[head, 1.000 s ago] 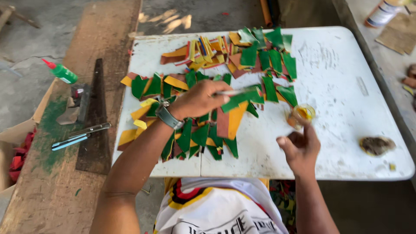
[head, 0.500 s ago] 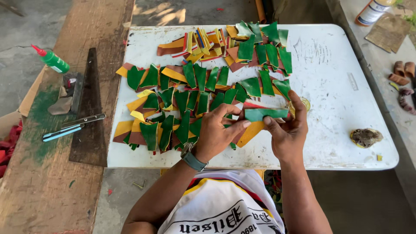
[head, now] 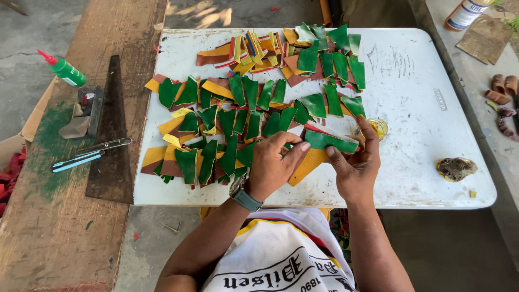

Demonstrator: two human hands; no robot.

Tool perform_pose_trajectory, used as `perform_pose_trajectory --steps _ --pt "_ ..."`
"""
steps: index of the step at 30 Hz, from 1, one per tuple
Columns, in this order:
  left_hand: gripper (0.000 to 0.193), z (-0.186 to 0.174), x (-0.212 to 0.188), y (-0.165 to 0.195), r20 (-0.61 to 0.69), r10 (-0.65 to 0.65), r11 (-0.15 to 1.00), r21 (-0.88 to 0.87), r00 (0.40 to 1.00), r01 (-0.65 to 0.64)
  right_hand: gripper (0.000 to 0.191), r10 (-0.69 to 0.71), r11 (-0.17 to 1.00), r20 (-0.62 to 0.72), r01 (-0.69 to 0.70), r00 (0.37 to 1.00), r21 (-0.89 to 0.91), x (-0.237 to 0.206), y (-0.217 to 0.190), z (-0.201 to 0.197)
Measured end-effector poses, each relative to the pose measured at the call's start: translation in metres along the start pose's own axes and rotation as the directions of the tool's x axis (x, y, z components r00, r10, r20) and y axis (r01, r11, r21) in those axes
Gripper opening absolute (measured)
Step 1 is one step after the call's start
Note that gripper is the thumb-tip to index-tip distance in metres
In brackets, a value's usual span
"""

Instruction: The person holds a stack of cut green, yellow and brown foam pieces, dips a finger into a small jar of yellow paste, and presses pieces together to bond them. They place finished bonded pieces on the table and pick up new pieces to repeat the process.

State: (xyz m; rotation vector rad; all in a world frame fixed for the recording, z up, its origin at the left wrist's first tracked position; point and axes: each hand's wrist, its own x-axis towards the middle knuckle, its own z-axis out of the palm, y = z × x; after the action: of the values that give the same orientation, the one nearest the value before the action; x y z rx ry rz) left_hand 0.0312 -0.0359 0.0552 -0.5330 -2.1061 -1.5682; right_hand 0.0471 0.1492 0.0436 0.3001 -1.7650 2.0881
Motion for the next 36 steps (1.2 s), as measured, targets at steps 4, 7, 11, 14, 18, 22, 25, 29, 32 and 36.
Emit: perform_pose_trajectory --steps 4,7,11,14,18,22,25,29,32,36 --pt "0.028 -0.001 0.001 0.005 0.029 -0.007 0.982 -0.187 1.0 0.012 0.074 0.023 0.992 -0.02 -0.021 1.0 0.123 -0.001 -0.002 0.0" --pt "0.041 -0.002 0.001 0.009 0.07 0.026 0.963 -0.268 0.997 -0.007 0.074 0.047 0.98 -0.025 -0.041 0.999 0.194 -0.003 -0.004 0.0" --pt "0.029 -0.003 0.001 0.005 0.159 -0.159 0.966 -0.178 0.974 0.187 0.075 0.058 0.998 0.018 -0.059 0.998 0.031 -0.005 -0.005 -0.001" --pt "0.023 -0.001 0.002 -0.006 0.178 -0.194 0.957 -0.184 0.965 0.226 0.075 0.049 0.997 0.045 -0.046 0.998 -0.059 -0.004 -0.003 -0.003" --pt "0.022 0.003 0.0 -0.019 0.155 -0.196 0.927 -0.292 0.968 0.234 0.077 0.037 0.991 0.055 -0.03 0.998 -0.131 -0.001 -0.001 -0.005" --pt "0.026 0.009 -0.003 -0.024 0.173 -0.285 0.853 -0.402 0.943 0.331 0.074 0.041 0.995 0.066 -0.035 0.997 -0.093 -0.003 -0.002 -0.005" --pt "0.032 0.013 -0.004 -0.025 0.237 -0.349 0.715 -0.558 0.907 0.421 0.073 0.03 0.994 0.067 -0.023 0.997 -0.104 -0.004 -0.003 -0.007" --pt "0.03 0.016 -0.006 -0.025 0.233 -0.305 0.764 -0.519 0.923 0.383 0.083 -0.055 0.968 0.02 0.058 0.998 -0.244 -0.006 0.0 -0.014" --pt "0.031 0.017 -0.006 -0.024 0.219 -0.301 0.816 -0.444 0.928 0.37 0.075 -0.065 0.937 0.043 0.076 0.997 -0.342 -0.012 0.001 -0.023" --pt "0.033 0.017 -0.006 -0.023 0.22 -0.329 0.815 -0.424 0.918 0.394 0.072 -0.053 0.933 0.071 0.075 0.996 -0.353 -0.015 0.006 -0.03"
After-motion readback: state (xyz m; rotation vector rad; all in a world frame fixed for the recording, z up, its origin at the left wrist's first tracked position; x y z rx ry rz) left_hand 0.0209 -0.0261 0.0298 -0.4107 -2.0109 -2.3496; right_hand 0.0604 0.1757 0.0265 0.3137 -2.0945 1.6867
